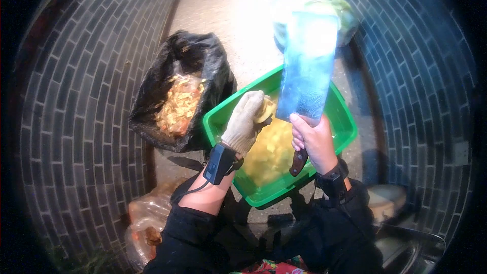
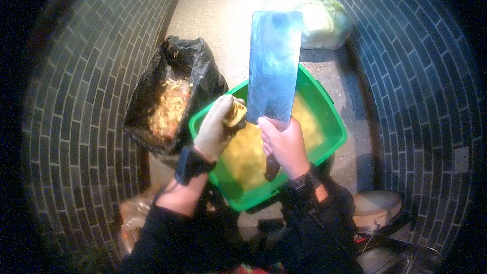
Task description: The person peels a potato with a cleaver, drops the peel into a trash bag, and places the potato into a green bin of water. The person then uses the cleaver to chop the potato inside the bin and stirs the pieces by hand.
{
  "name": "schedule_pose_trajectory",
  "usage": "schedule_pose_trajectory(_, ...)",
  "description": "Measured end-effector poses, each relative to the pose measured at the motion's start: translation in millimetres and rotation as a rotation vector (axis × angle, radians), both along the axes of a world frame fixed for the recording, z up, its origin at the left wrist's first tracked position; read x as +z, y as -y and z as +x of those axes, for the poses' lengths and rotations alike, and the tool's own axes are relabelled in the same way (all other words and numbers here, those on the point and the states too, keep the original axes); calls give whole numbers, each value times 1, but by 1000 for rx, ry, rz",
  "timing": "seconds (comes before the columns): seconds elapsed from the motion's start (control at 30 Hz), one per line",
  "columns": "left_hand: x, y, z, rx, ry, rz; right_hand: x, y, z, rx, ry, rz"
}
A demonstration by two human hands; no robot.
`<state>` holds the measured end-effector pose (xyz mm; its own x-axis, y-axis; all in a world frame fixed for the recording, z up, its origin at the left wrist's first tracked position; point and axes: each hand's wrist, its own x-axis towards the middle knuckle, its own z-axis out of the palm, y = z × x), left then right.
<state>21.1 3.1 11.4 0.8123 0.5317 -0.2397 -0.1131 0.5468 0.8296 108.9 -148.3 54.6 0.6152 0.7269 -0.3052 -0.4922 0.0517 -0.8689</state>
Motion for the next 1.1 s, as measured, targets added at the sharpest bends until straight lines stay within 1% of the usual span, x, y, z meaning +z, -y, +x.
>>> schedule_pose_trajectory(0.07, 0, 1, 0, -9, 30, -71, -2, 0, 1, 9, 14, -1)
schedule_pose_trajectory(0.13, 1, -1, 0, -38, 32, -48, -3, 0, 2, 18, 27, -3)
schedule_pose_trajectory(0.2, 7, -1, -1, -66, 33, -26, -3, 0, 3, 44, -29, 34)
schedule_pose_trajectory(0.27, 21, 4, -1, -12, 49, -177, 0, 0, 2, 7, -53, 41)
schedule_pose_trajectory(0.3, 11, 1, -2, -11, 48, -178, 1, -1, 1, -30, -76, 46)
schedule_pose_trajectory(0.37, -16, -7, -7, -92, 34, 352, 1, -2, 2, -41, -66, 58)
schedule_pose_trajectory(0.4, -10, -6, -6, -92, 33, 351, 1, -2, 3, -55, -55, 71)
schedule_pose_trajectory(0.47, 3, -1, -4, -103, 78, -140, 2, -3, 3, -52, -50, 72)
schedule_pose_trajectory(0.8, 6, 2, -6, -102, 65, -42, 1, -5, 1, -40, -10, 79)
schedule_pose_trajectory(0.9, 9, 11, -6, -51, 96, -60, 1, -6, 1, -50, 5, 84)
schedule_pose_trajectory(0.97, 7, 21, -6, 60, 167, -182, 0, -8, -1, -58, -9, 82)
schedule_pose_trajectory(1.1, 7, 28, -7, 86, 60, -177, -5, -9, -1, -29, -40, 94)
